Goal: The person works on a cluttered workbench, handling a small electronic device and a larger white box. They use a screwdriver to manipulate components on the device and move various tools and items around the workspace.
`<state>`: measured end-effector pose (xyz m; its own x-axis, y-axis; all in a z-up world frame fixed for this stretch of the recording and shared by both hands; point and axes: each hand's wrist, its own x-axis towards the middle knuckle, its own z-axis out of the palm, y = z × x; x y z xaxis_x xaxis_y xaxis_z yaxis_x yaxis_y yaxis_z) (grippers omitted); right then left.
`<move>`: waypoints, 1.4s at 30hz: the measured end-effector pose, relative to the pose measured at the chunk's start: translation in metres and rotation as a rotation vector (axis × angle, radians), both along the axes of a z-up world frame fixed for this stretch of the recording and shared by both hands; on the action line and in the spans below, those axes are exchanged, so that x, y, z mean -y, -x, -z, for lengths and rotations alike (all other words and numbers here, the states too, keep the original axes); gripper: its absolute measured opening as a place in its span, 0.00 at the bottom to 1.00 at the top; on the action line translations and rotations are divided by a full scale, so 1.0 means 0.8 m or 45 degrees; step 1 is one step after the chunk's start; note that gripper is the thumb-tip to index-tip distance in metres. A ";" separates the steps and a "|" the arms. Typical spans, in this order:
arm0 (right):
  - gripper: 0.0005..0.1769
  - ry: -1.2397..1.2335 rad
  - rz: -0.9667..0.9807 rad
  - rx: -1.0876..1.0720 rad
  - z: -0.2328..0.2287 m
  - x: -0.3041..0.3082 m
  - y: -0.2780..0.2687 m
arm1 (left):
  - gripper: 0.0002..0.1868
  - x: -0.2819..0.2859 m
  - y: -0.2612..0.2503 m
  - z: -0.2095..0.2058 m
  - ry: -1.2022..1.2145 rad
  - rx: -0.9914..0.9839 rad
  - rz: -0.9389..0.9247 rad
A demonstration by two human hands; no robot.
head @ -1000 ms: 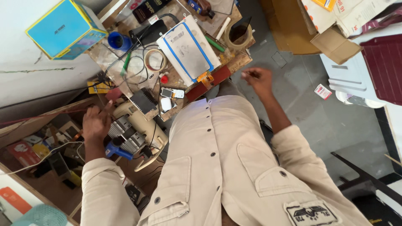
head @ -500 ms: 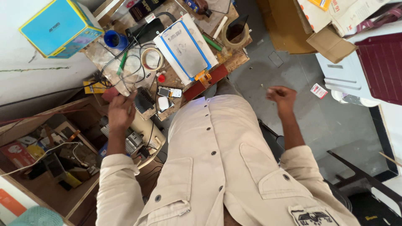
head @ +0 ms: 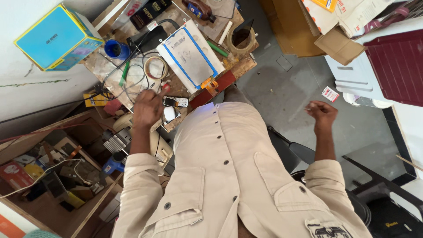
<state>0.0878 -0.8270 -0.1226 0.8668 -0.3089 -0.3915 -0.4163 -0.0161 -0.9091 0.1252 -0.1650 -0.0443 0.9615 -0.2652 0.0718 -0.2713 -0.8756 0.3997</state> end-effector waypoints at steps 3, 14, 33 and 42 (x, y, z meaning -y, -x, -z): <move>0.08 -0.050 -0.161 -0.030 0.016 -0.048 -0.025 | 0.27 -0.042 0.042 0.000 -0.032 -0.040 -0.102; 0.07 -0.347 -0.537 0.072 0.061 -0.271 -0.149 | 0.30 -0.142 0.259 0.031 -0.177 -0.250 -0.570; 0.02 -0.128 0.039 -0.064 0.023 0.017 0.053 | 0.19 0.041 0.015 0.002 0.238 -0.064 -0.025; 0.03 -0.259 -0.015 -0.066 0.039 -0.014 0.045 | 0.26 -0.004 0.015 -0.018 0.159 -0.203 -0.105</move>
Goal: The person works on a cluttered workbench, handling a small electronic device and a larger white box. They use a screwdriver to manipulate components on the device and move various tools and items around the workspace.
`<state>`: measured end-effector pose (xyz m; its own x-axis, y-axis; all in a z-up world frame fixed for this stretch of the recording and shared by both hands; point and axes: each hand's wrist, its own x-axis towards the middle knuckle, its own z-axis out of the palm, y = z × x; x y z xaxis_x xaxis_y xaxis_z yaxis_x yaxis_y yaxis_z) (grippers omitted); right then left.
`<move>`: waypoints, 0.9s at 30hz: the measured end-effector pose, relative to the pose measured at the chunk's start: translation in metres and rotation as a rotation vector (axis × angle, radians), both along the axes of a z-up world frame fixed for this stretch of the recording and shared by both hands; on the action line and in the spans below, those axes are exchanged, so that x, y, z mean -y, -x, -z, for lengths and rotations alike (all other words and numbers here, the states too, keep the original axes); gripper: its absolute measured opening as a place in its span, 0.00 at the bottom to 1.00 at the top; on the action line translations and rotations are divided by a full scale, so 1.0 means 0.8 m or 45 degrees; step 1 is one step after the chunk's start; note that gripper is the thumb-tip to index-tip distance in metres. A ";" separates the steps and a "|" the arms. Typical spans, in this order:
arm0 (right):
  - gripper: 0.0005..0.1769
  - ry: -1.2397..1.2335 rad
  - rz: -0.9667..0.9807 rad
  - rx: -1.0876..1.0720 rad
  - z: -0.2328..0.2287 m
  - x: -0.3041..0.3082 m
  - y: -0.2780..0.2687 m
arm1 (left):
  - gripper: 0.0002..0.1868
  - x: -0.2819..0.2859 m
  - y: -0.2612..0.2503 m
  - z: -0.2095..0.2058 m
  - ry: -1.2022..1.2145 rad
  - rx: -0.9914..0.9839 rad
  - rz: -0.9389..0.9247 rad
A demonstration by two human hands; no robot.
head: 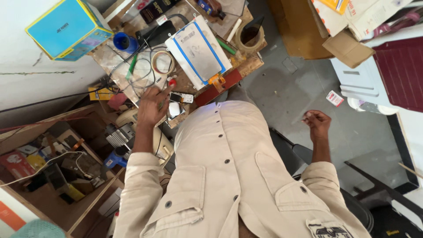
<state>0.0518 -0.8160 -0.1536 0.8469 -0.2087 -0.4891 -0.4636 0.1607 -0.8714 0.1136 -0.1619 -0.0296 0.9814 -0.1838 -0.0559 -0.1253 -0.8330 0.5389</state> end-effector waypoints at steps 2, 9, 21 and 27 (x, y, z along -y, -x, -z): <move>0.04 0.011 -0.100 0.021 0.005 -0.011 -0.021 | 0.24 -0.016 0.020 0.010 0.030 0.060 -0.063; 0.08 -0.065 -0.493 0.051 0.029 -0.147 -0.117 | 0.24 -0.093 0.168 0.039 0.003 -0.180 -0.499; 0.05 -0.112 -0.567 0.093 0.042 -0.152 -0.100 | 0.19 -0.092 0.180 0.056 0.253 -0.270 -0.733; 0.06 0.044 -0.328 -0.098 0.019 -0.049 0.005 | 0.18 -0.024 0.068 0.059 0.508 -0.174 -0.453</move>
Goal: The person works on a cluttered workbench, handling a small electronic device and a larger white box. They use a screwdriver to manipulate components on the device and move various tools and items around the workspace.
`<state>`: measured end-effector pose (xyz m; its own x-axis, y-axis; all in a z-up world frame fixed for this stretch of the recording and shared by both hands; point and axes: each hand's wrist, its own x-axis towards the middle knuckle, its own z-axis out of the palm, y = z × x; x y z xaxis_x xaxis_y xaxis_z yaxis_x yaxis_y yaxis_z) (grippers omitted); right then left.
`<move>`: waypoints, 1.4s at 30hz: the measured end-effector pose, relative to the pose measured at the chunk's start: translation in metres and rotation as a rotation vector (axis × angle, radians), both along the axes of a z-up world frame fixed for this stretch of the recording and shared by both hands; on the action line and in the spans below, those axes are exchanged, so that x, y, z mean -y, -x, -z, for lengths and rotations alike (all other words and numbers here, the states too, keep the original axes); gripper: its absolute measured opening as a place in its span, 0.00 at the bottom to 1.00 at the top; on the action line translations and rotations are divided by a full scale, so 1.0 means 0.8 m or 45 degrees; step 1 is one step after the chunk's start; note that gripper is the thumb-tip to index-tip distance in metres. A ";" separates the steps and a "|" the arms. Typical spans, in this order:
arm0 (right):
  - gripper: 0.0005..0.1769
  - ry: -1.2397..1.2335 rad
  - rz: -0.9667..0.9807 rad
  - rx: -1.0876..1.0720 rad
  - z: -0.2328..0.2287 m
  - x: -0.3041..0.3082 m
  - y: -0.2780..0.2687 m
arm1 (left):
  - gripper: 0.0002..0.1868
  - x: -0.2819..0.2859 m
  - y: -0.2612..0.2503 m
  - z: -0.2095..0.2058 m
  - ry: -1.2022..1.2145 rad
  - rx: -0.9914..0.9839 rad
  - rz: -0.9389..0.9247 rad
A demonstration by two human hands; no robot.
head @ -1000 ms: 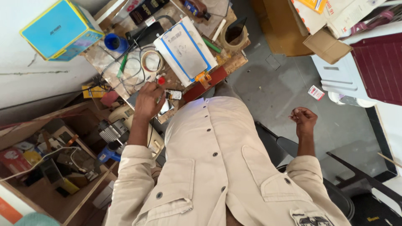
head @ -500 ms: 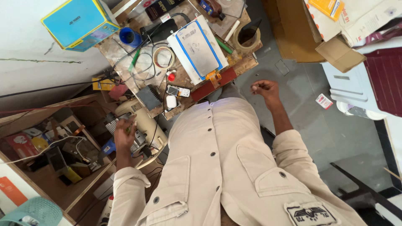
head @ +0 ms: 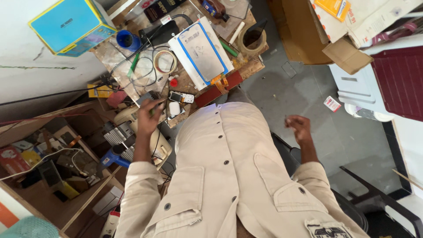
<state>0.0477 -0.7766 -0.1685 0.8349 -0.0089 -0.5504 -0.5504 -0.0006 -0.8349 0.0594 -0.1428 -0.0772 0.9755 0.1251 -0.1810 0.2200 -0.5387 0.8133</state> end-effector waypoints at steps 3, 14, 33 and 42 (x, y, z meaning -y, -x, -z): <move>0.05 0.060 0.172 -0.106 -0.029 0.037 0.022 | 0.19 0.037 -0.052 -0.008 -0.008 0.023 0.129; 0.05 -0.049 0.105 -0.064 -0.004 0.018 -0.026 | 0.18 0.002 0.016 -0.001 0.382 -0.270 -0.082; 0.05 -0.259 -0.472 0.198 0.037 -0.176 -0.153 | 0.09 -0.154 0.202 0.087 0.123 -0.086 -0.797; 0.09 -0.084 -0.094 -0.116 0.014 -0.012 -0.058 | 0.05 -0.026 0.031 0.090 0.328 0.142 -0.221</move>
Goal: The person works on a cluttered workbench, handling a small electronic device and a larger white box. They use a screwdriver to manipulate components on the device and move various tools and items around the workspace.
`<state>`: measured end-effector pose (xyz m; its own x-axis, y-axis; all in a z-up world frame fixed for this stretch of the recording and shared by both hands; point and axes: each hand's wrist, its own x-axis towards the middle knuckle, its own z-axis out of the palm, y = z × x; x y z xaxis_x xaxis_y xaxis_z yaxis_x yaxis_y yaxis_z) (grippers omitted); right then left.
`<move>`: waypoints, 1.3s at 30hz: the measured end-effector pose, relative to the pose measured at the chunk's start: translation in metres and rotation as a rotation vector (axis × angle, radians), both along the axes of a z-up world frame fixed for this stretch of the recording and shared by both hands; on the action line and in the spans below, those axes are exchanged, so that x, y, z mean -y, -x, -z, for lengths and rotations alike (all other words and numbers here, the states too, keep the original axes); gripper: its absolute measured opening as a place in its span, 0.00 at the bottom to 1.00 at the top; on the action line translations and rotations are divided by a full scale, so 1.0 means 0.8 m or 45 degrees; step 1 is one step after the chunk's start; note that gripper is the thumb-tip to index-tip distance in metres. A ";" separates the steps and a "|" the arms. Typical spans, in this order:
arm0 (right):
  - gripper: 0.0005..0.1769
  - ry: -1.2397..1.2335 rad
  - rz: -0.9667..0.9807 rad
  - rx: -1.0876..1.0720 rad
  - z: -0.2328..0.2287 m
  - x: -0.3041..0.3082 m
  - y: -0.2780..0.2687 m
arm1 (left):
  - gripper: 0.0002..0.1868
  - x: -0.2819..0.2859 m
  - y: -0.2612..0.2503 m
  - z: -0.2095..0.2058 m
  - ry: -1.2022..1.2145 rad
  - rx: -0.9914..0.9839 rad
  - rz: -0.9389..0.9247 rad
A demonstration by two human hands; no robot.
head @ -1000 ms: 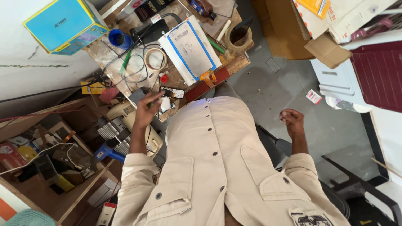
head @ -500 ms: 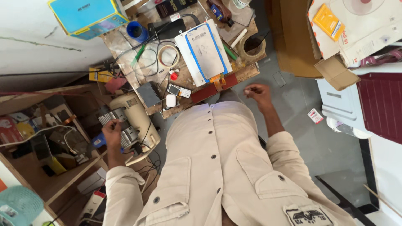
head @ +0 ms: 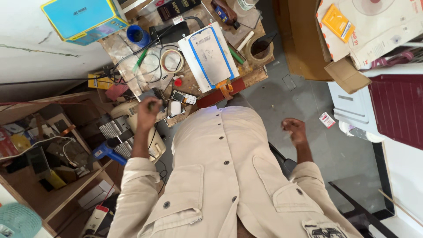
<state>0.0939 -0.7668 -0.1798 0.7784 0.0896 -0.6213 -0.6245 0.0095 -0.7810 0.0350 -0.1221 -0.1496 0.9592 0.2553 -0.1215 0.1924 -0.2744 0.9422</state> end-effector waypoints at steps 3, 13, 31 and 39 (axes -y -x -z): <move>0.09 0.036 0.023 -0.026 -0.009 0.012 0.012 | 0.04 0.007 -0.015 -0.012 0.019 -0.383 -0.134; 0.04 -0.079 -0.209 0.142 0.022 -0.097 -0.053 | 0.07 -0.123 0.040 -0.023 -0.130 -0.165 -0.333; 0.07 0.505 0.220 0.717 -0.011 -0.053 -0.183 | 0.06 0.000 -0.006 0.009 -0.089 -0.039 -0.305; 0.03 0.690 0.391 0.748 -0.039 -0.038 -0.241 | 0.06 0.018 0.007 -0.025 0.321 -0.280 0.041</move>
<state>0.2866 -0.7364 -0.1484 0.9287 -0.3708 -0.0060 -0.1480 -0.3559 -0.9227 0.0297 -0.1361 -0.1300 0.9101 0.1610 -0.3818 0.3936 -0.0474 0.9181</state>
